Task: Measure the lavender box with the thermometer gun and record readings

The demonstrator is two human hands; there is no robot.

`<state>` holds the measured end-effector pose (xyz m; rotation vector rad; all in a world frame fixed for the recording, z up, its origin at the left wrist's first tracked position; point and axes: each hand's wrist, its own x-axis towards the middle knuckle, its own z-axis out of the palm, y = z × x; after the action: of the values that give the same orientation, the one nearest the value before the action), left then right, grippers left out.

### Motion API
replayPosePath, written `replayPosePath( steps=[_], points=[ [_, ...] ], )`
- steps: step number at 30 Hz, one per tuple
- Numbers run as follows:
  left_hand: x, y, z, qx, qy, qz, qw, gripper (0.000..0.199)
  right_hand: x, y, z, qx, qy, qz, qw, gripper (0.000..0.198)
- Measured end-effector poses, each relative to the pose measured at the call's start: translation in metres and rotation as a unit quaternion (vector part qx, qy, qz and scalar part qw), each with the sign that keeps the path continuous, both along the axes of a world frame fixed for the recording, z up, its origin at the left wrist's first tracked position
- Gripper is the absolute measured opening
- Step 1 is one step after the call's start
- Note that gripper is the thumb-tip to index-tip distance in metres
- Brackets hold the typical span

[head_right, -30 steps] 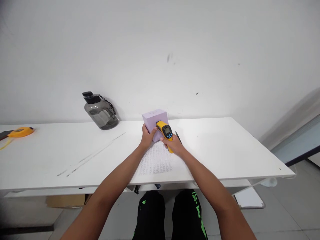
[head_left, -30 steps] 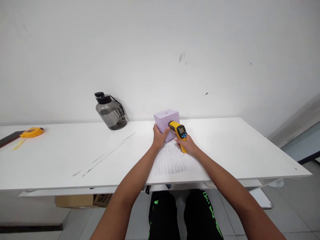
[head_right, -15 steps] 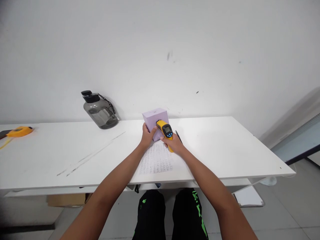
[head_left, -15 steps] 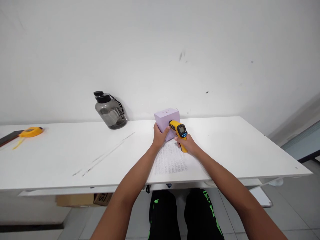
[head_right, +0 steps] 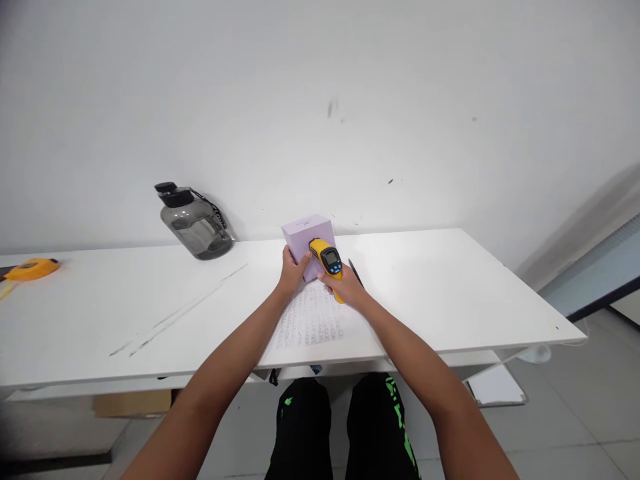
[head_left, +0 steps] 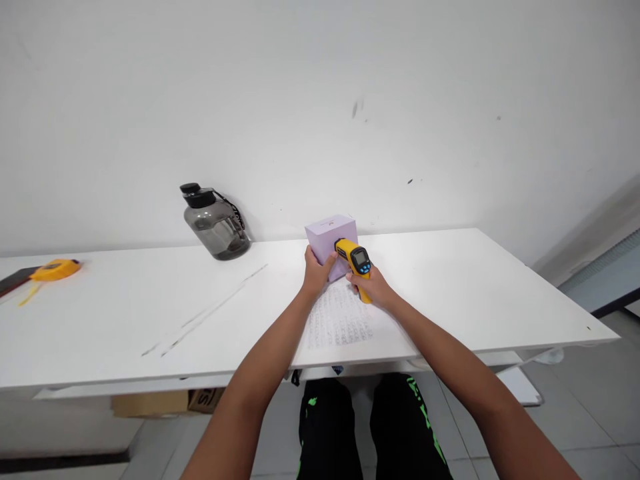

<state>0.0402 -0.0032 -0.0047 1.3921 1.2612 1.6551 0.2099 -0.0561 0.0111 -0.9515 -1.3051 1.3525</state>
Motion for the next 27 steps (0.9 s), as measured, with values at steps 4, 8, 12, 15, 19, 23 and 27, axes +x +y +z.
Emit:
replayPosePath(
  steps=[4, 8, 12, 15, 19, 23, 27],
  points=[
    [0.0, -0.002, 0.003, -0.019, -0.011, -0.014, 1.0, 0.068, 0.001, -0.002, -0.003, 0.066, -0.076, -0.109, 0.989, 0.038],
    [0.0, -0.006, 0.006, -0.03, 0.004, -0.014, 0.999, 0.067, 0.004, -0.004, 0.006, 0.077, -0.108, -0.239, 0.962, 0.043],
    [-0.001, -0.008, 0.009, -0.034, 0.016, -0.003, 0.999, 0.065, 0.011, 0.0, 0.013, 0.036, -0.087, -0.301, 0.949, 0.051],
    [-0.001, -0.01, 0.01, -0.041, 0.022, -0.003, 0.999, 0.063, 0.016, 0.003, 0.013, 0.028, -0.077, -0.314, 0.946, 0.047],
    [-0.001, -0.012, 0.012, -0.04, 0.023, -0.011, 0.999, 0.063, 0.02, 0.005, 0.009, 0.018, -0.056, -0.324, 0.944, 0.046],
    [-0.001, -0.012, 0.014, -0.048, 0.025, -0.016, 0.998, 0.064, 0.023, 0.008, 0.005, 0.019, -0.04, -0.336, 0.941, 0.046],
    [-0.003, -0.013, 0.014, -0.054, 0.041, -0.006, 0.998, 0.067, 0.026, 0.01, 0.001, 0.025, -0.033, -0.336, 0.941, 0.047]
  ],
)
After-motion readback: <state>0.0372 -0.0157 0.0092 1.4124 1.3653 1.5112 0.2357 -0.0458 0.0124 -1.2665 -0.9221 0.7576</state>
